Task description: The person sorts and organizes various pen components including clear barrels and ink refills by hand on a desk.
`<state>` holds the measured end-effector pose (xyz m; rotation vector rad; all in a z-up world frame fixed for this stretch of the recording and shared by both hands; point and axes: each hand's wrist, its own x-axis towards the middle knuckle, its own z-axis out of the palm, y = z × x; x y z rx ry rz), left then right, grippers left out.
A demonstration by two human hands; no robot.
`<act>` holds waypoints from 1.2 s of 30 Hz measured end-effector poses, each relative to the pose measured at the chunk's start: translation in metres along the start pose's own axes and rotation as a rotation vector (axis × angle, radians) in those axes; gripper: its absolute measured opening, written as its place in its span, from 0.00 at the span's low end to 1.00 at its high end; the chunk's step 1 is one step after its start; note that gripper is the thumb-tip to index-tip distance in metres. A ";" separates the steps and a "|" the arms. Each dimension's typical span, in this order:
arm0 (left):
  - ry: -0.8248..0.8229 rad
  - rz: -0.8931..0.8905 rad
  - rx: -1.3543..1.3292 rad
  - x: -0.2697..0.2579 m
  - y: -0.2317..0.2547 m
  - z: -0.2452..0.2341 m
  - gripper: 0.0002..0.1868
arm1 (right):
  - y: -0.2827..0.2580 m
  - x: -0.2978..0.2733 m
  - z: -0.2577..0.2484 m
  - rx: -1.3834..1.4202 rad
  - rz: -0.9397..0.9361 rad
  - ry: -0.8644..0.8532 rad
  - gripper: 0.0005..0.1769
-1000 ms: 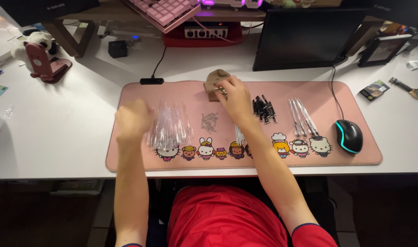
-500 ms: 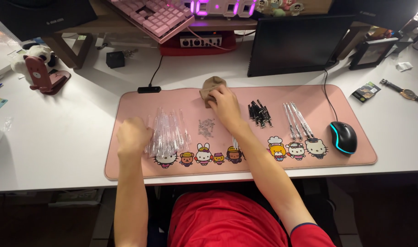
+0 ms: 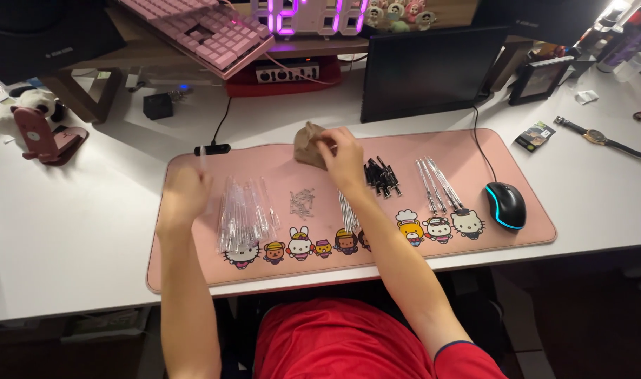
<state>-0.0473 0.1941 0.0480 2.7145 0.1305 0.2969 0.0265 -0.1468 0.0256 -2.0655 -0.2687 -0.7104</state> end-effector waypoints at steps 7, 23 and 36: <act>-0.022 0.173 -0.590 0.021 0.097 -0.010 0.17 | -0.019 0.002 -0.016 0.301 0.152 0.055 0.11; 0.017 0.242 -0.842 0.008 0.203 0.081 0.10 | -0.026 0.003 -0.012 0.792 0.403 -0.042 0.17; -0.145 0.232 -0.914 0.017 0.174 0.082 0.13 | -0.034 0.002 -0.017 0.743 0.259 0.052 0.09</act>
